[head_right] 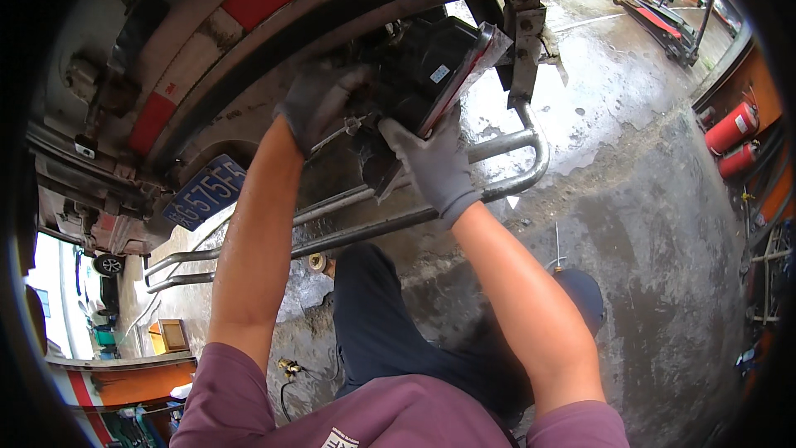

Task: The person installs a tail light assembly into the rear of a vehicle. They position the unit, align the bulb sockets, and connect the wiring harness to complete the installation.

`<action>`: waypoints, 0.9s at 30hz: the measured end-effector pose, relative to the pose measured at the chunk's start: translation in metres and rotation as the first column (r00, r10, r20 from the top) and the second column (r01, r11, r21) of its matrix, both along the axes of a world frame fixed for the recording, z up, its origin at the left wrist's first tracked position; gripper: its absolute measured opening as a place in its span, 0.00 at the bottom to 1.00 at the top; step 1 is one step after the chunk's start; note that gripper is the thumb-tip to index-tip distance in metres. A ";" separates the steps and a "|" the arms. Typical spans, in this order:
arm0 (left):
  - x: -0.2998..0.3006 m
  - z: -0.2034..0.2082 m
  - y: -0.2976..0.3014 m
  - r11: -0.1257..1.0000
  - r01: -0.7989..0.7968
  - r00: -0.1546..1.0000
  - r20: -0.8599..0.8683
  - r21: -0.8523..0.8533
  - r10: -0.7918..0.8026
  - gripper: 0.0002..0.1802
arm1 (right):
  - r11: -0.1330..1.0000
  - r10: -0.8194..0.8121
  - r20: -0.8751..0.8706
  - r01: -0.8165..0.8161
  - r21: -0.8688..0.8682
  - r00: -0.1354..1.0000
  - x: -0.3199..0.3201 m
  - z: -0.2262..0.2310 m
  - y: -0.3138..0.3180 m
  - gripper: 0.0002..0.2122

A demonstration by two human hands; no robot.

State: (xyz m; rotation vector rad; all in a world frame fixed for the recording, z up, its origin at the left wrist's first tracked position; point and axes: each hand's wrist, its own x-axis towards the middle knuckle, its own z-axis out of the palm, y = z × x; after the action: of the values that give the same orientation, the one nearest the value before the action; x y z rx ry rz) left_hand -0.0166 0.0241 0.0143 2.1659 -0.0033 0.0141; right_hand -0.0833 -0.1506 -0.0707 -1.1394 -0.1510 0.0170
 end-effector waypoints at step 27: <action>-0.001 0.003 -0.004 0.991 -0.009 0.991 -0.136 -0.136 -0.010 0.16 | 0.823 -0.188 0.214 0.273 -0.498 0.959 0.008 -0.033 0.004 0.30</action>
State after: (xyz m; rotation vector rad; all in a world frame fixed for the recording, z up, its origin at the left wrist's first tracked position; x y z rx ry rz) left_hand -0.0178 0.0204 0.0177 2.0258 0.0739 -0.1306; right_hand -0.0754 -0.1463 -0.1037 -1.7049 -0.1501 -0.2651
